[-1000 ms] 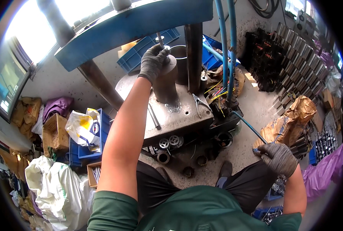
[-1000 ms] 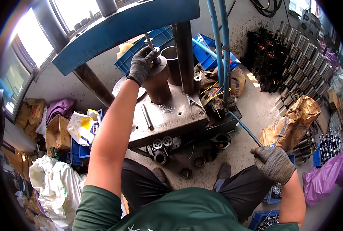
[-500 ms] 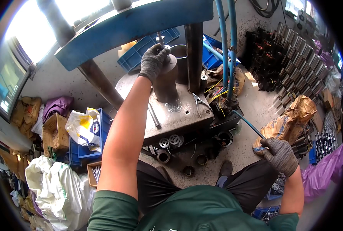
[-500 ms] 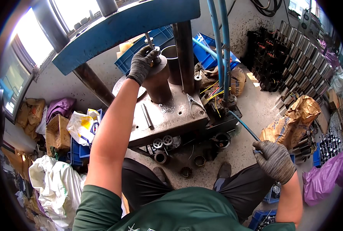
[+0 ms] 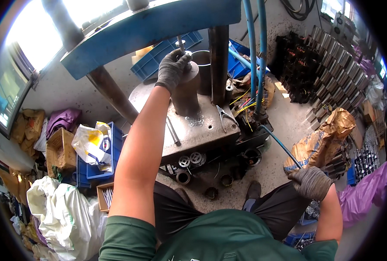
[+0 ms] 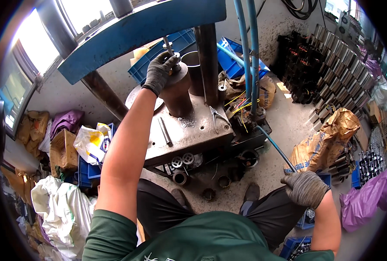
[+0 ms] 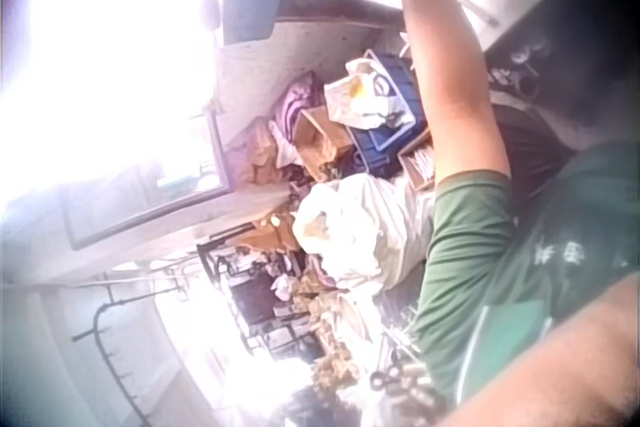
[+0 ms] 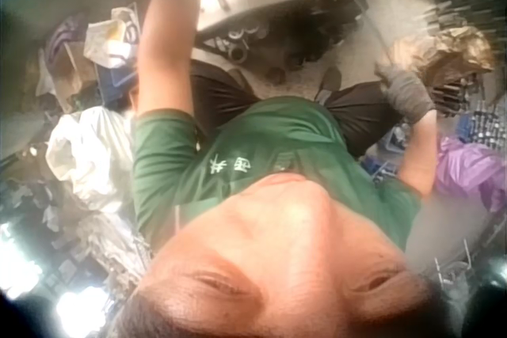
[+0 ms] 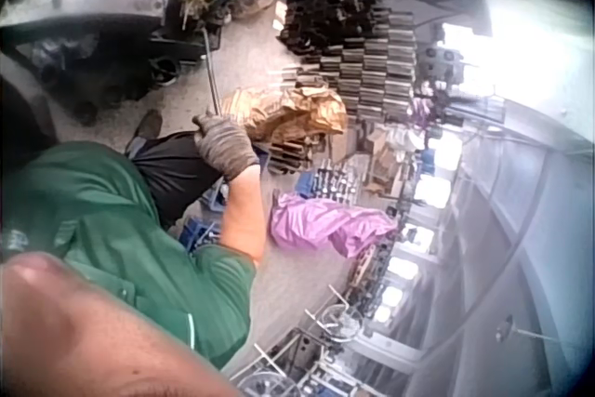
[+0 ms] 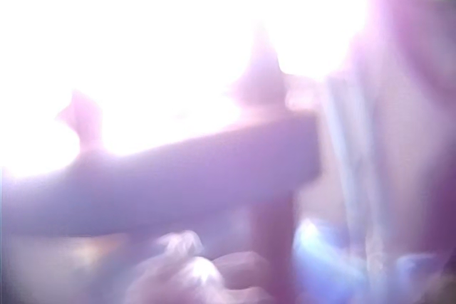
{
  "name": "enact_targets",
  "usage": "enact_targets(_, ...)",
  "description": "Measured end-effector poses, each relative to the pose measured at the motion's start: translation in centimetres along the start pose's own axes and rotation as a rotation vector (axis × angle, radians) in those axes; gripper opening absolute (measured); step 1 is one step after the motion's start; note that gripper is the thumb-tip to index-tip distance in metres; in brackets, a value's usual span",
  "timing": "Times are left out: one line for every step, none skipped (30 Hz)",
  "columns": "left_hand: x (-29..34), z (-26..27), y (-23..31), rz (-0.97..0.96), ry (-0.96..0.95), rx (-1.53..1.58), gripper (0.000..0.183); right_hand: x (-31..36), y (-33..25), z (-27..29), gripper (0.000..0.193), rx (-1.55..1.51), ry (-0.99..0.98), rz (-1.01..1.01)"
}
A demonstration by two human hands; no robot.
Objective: The person picks up metal components and long bolts from bins on the floor and places them into a vertical press machine to assemble them.
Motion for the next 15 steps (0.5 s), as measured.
enact_targets(0.0, 0.1, -0.1, 0.001, 0.003, -0.003, 0.028, -0.1, 0.2, 0.0, 0.03, -0.039, 0.019, 0.006)
enact_targets(-0.1, 0.2, -0.2, -0.008, 0.013, -0.012, 0.028, -0.2, -0.2, 0.8, 0.03, -0.15, 0.086, -0.03)
enact_targets(-0.2, 0.3, -0.3, -0.017, 0.022, -0.021, 0.028, -0.4, -0.6, 1.1, 0.03, -0.151, 0.085, -0.026)
enact_targets(-0.1, 0.4, -0.3, -0.016, 0.023, -0.019, 0.028, -0.5, -0.9, 1.6, 0.03, -0.202, 0.243, -0.036)
enact_targets(-0.1, 0.4, -0.3, -0.009, 0.023, -0.019, 0.029, -0.6, -1.1, 1.9, 0.03, -0.253, 0.401, -0.045)
enact_targets(0.0, 0.5, -0.3, -0.002, 0.023, -0.019, 0.029, -0.6, -1.3, 1.8, 0.03, -0.286, 0.438, -0.091)
enact_targets(0.0, 0.3, -0.2, -0.004, 0.023, -0.014, 0.029, -0.4, -1.2, 1.5, 0.03, -0.281, 0.438, -0.094)
enact_targets(0.0, 0.2, -0.1, 0.004, 0.023, -0.021, 0.029, -0.3, -1.0, 0.9, 0.031, -0.176, 0.268, -0.052)
enact_targets(0.1, 0.2, 0.0, 0.012, 0.022, -0.028, 0.03, -0.1, -0.6, 0.2, 0.031, -0.071, 0.097, -0.01)
enact_targets(0.1, 0.0, 0.1, 0.01, 0.021, -0.025, 0.03, -0.1, -0.3, -0.6, 0.032, -0.006, -0.022, -0.008)
enact_targets(0.2, 0.0, 0.2, 0.008, 0.019, -0.029, 0.03, 0.0, -0.1, -0.5, 0.032, -0.003, -0.021, -0.011)
enact_targets(0.2, -0.1, 0.3, 0.007, 0.017, -0.033, 0.031, 0.0, -0.1, 0.1, 0.032, -0.068, -0.003, -0.023)
enact_targets(0.4, -0.2, 0.3, 0.005, 0.017, -0.031, 0.031, -0.1, 0.1, 0.7, 0.032, -0.134, 0.015, -0.034)
enact_targets(0.6, -0.1, 0.3, -0.003, 0.029, -0.041, 0.032, -0.4, -0.1, 1.5, 0.03, -0.219, 0.1, -0.082)
enact_targets(0.9, 0.1, 0.3, -0.01, 0.043, -0.052, 0.034, -1.0, -0.7, 2.9, 0.03, -0.24, 0.193, -0.137)
Point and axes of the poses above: each hand's wrist, its own x-axis away from the middle knuckle, its own z-axis out of the back of the hand, y = z × x, the point moved 1 cm from there along -x, towards the middle knuckle, and after that the axes turned 2 degrees about -x, right-handed, at the moved point
